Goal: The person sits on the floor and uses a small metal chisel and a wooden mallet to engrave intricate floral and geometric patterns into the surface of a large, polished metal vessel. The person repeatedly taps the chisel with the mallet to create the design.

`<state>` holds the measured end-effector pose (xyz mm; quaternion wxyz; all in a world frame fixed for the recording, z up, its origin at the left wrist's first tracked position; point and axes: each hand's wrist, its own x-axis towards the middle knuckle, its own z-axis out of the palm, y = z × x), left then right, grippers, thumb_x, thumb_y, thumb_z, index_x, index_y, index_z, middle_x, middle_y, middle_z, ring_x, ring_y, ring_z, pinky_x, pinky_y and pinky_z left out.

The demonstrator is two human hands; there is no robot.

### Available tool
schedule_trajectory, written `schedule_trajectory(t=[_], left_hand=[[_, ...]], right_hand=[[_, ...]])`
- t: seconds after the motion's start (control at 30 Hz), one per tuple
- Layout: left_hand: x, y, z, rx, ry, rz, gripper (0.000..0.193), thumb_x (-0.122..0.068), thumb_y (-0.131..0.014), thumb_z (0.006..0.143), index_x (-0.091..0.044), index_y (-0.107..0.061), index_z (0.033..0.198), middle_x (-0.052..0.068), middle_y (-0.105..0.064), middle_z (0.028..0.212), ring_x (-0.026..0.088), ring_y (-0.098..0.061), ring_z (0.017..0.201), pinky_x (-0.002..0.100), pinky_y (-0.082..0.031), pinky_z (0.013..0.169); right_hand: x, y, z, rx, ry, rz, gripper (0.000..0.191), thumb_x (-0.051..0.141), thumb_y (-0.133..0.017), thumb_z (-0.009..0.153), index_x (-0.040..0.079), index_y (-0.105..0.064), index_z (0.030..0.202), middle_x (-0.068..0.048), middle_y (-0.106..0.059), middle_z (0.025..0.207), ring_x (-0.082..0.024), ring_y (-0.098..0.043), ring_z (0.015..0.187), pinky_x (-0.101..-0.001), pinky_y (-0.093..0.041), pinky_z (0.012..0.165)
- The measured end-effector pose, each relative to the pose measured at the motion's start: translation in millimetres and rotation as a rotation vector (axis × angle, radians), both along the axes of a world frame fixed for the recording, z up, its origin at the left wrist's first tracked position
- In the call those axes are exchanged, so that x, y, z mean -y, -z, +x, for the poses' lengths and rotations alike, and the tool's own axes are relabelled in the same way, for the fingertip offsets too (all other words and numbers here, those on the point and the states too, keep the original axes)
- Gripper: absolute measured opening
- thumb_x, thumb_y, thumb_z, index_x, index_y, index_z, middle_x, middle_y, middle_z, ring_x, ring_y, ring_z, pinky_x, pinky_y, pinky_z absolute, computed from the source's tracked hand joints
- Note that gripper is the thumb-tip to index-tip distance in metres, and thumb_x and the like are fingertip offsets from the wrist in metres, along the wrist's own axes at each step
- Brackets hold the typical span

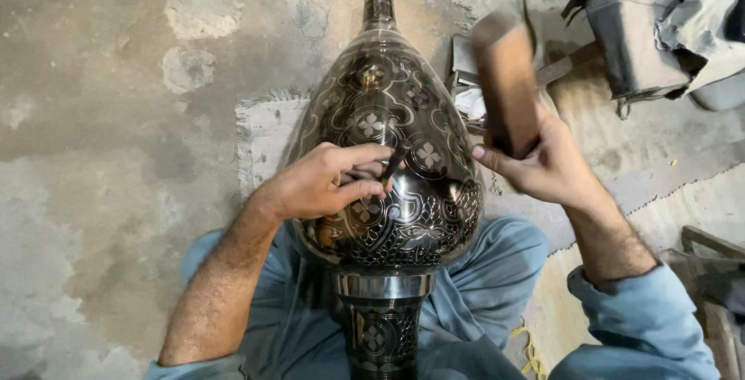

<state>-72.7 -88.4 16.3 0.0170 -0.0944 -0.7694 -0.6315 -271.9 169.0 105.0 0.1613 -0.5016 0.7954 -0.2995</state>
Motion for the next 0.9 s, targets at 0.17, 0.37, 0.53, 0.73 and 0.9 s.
schedule_trajectory(t=[0.17, 0.37, 0.53, 0.73, 0.9], left_hand=[[4, -4, -4, 0.072, 0.040, -0.038, 0.055, -0.010, -0.074, 0.090, -0.003, -0.057, 0.142, 0.016, -0.079, 0.112, 0.025, -0.080, 0.101, 0.038, -0.064, 0.088], [5, -8, -5, 0.105, 0.070, 0.005, 0.056, -0.010, -0.074, 0.089, -0.003, -0.057, 0.142, 0.015, -0.080, 0.110, 0.022, -0.080, 0.100, 0.035, -0.066, 0.088], [5, -7, -3, 0.039, 0.085, -0.048, 0.055, -0.010, -0.075, 0.090, -0.002, -0.058, 0.141, 0.016, -0.079, 0.111, 0.022, -0.080, 0.098, 0.036, -0.065, 0.088], [5, -2, -1, -0.030, 0.090, -0.088, 0.054, -0.011, -0.076, 0.091, -0.003, -0.058, 0.141, 0.015, -0.079, 0.112, 0.022, -0.081, 0.096, 0.036, -0.066, 0.083], [8, 3, 4, 0.027, 0.073, -0.034, 0.057, -0.011, -0.076, 0.089, -0.003, -0.056, 0.142, 0.013, -0.080, 0.106, 0.022, -0.081, 0.093, 0.036, -0.067, 0.082]], right_hand=[[-2, 9, 4, 0.165, 0.035, 0.015, 0.044, 0.015, -0.084, 0.086, 0.003, -0.063, 0.122, -0.012, -0.066, 0.096, -0.020, -0.060, 0.087, -0.0331, -0.052, 0.075], [-17, 20, 7, 0.274, 0.193, -0.026, 0.040, 0.014, -0.084, 0.087, 0.004, -0.059, 0.117, -0.007, -0.062, 0.088, -0.015, -0.060, 0.082, -0.0322, -0.051, 0.069], [-21, 22, 8, 0.017, 0.123, 0.096, 0.042, 0.010, -0.086, 0.080, 0.004, -0.062, 0.114, -0.015, -0.068, 0.084, -0.024, -0.066, 0.077, -0.0377, -0.051, 0.070], [-22, 10, 8, -0.087, -0.021, 0.055, 0.048, 0.008, -0.075, 0.074, 0.002, -0.060, 0.120, -0.019, -0.071, 0.095, -0.033, -0.073, 0.087, -0.0402, -0.057, 0.071], [-15, 9, 16, -0.126, 0.076, 0.381, 0.038, 0.021, -0.080, 0.081, 0.005, -0.059, 0.109, -0.019, -0.072, 0.084, -0.039, -0.072, 0.078, -0.0477, -0.055, 0.066]])
